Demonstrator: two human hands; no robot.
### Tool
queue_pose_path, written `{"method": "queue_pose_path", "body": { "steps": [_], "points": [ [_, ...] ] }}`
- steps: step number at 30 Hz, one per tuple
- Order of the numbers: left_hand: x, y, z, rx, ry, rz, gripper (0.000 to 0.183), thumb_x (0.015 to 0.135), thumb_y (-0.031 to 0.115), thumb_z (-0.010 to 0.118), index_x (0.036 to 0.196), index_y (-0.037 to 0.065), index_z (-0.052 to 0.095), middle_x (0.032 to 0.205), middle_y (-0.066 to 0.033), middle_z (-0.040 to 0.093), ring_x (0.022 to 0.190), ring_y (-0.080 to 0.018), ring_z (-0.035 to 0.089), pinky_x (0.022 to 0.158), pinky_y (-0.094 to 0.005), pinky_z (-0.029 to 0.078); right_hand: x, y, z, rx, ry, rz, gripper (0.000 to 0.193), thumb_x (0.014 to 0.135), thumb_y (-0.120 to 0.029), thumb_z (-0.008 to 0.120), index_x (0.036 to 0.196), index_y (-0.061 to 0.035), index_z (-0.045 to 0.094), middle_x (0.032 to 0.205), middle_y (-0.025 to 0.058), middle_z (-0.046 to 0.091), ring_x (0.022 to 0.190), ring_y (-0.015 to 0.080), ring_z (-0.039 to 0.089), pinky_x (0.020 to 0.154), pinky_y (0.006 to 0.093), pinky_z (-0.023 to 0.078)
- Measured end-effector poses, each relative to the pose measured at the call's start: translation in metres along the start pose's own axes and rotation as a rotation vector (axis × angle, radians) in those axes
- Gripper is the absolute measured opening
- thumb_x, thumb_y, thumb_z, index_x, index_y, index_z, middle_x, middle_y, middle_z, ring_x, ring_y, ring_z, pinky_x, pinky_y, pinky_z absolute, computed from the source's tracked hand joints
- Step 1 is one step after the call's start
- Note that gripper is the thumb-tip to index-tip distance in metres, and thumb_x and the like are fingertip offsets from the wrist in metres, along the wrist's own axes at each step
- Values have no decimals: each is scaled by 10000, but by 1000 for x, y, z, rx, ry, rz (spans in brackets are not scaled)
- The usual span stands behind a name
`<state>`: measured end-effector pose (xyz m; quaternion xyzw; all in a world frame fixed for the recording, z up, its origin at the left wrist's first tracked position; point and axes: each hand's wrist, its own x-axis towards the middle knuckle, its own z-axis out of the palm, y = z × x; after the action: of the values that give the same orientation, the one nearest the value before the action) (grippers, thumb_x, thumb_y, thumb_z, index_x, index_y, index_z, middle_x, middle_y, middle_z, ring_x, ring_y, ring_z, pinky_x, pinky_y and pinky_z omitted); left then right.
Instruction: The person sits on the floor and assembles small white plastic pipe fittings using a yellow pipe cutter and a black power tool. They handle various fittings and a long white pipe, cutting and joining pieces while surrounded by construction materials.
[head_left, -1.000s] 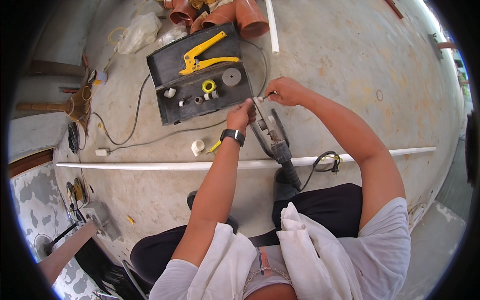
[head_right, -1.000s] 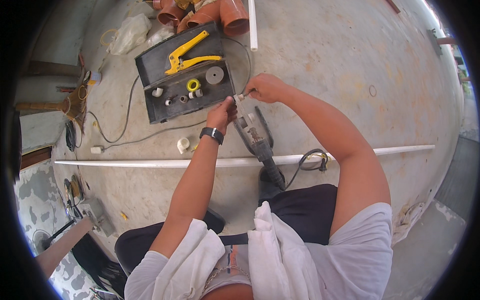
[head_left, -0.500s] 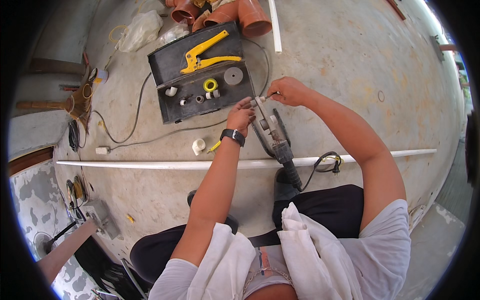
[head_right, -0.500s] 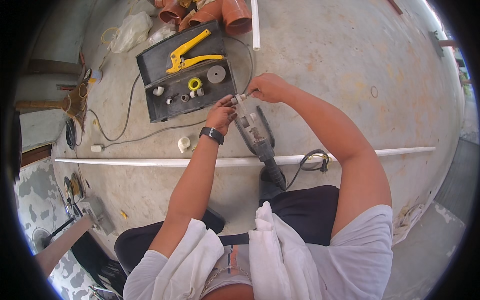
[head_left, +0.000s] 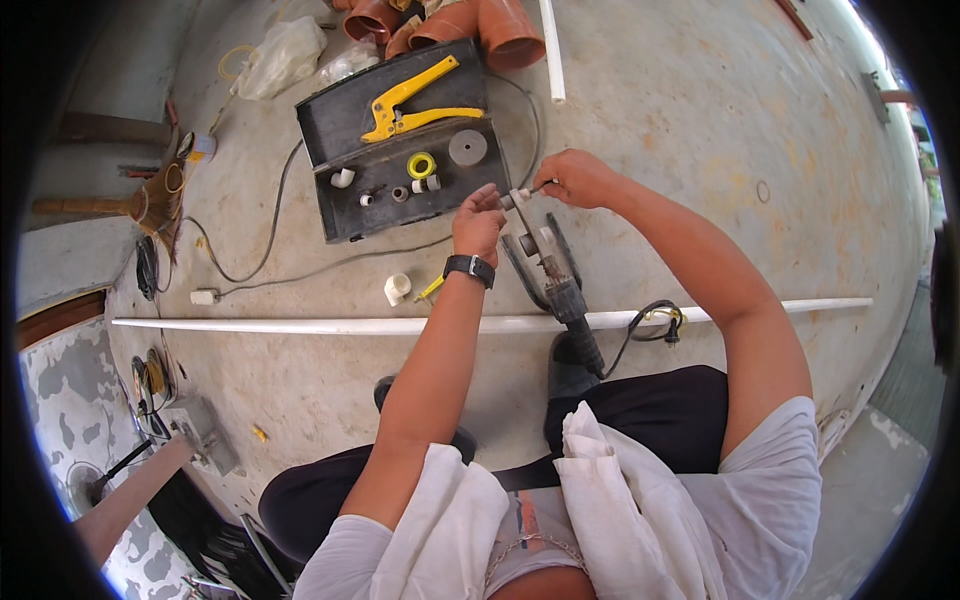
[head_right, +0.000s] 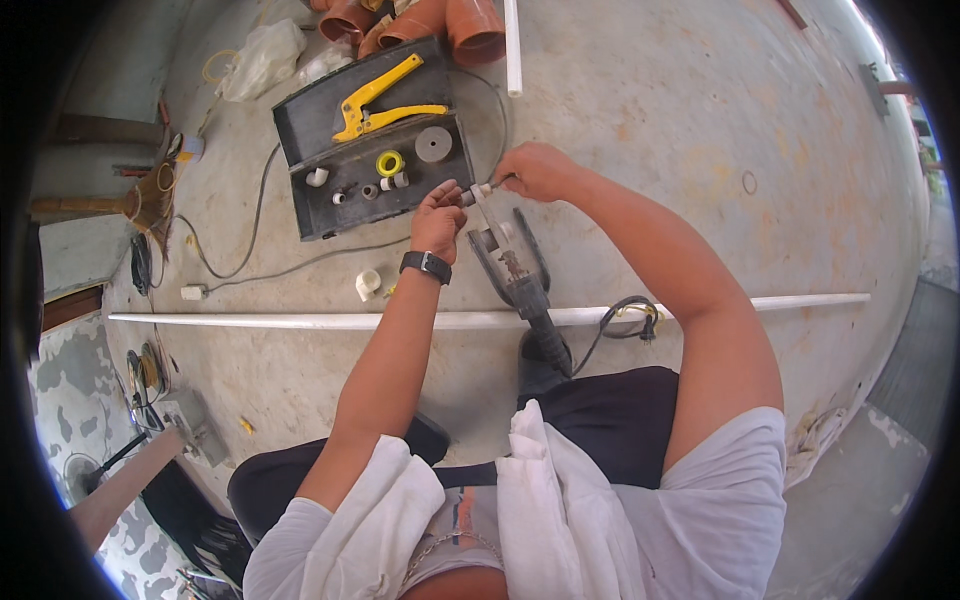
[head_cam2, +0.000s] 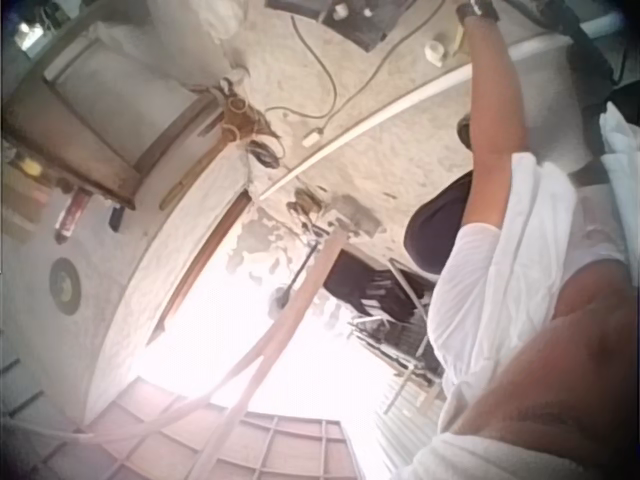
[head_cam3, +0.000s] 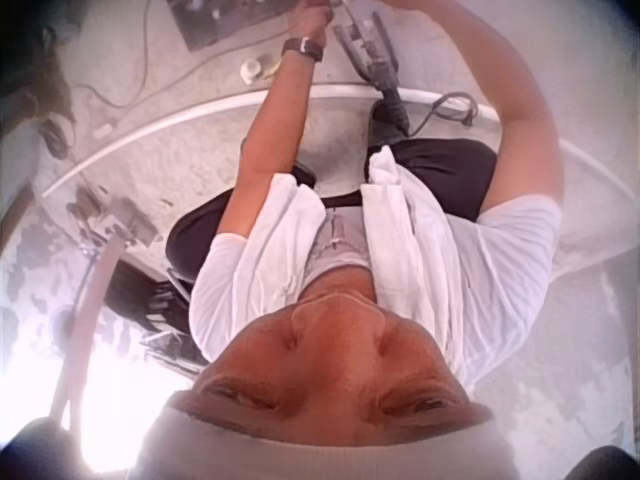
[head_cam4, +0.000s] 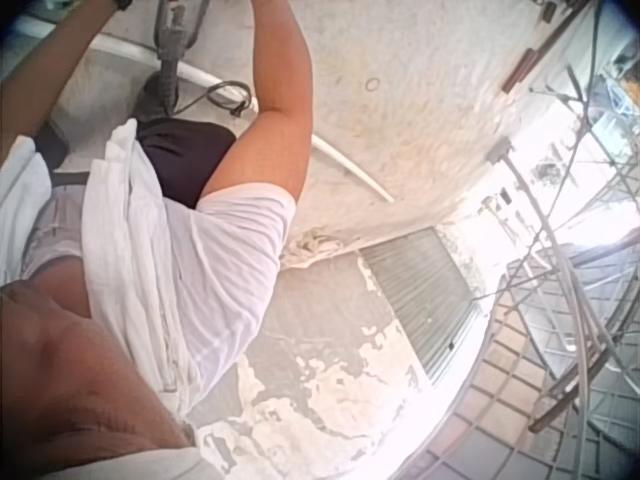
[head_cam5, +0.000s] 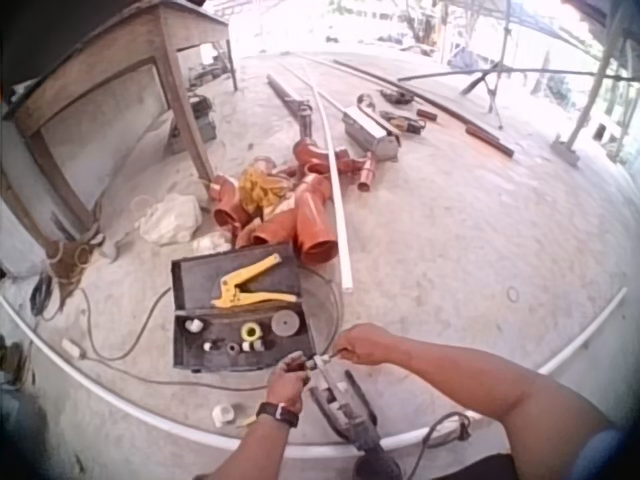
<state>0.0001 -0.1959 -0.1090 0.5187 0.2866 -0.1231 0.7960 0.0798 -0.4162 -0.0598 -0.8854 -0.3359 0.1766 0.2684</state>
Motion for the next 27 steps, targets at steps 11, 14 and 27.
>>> {"method": "queue_pose_path", "body": {
  "steps": [11, 14, 27],
  "points": [
    [1, -9, 4, 221, 1, 220, 359, 893, 205, 788, 1163, 14, 649, 991, -53, 687, 776, -138, 628, 682, -278, 520, -2, -3, -3, -11, 15, -28, 168, 853, -176, 687, 984, -101, 762, 945, 143, 727, 939, 372, 674, 815, 479, 522],
    [4, -16, 0, 241, 111, 223, 351, 904, 236, 790, 1135, 12, 648, 981, -55, 691, 762, -148, 619, 697, -292, 525, 0, -6, -3, -18, -13, 7, 161, 851, -175, 690, 974, -101, 762, 934, 143, 727, 929, 375, 675, 808, 483, 521],
    [-8, -23, 0, 185, 184, 347, 421, 898, 300, 803, 1147, 13, 624, 1051, -99, 698, 880, -188, 676, 708, -333, 548, 0, -5, -3, -13, -30, 16, 132, 854, -149, 713, 961, -83, 754, 926, 143, 718, 916, 376, 668, 793, 485, 514]
  ]
}}
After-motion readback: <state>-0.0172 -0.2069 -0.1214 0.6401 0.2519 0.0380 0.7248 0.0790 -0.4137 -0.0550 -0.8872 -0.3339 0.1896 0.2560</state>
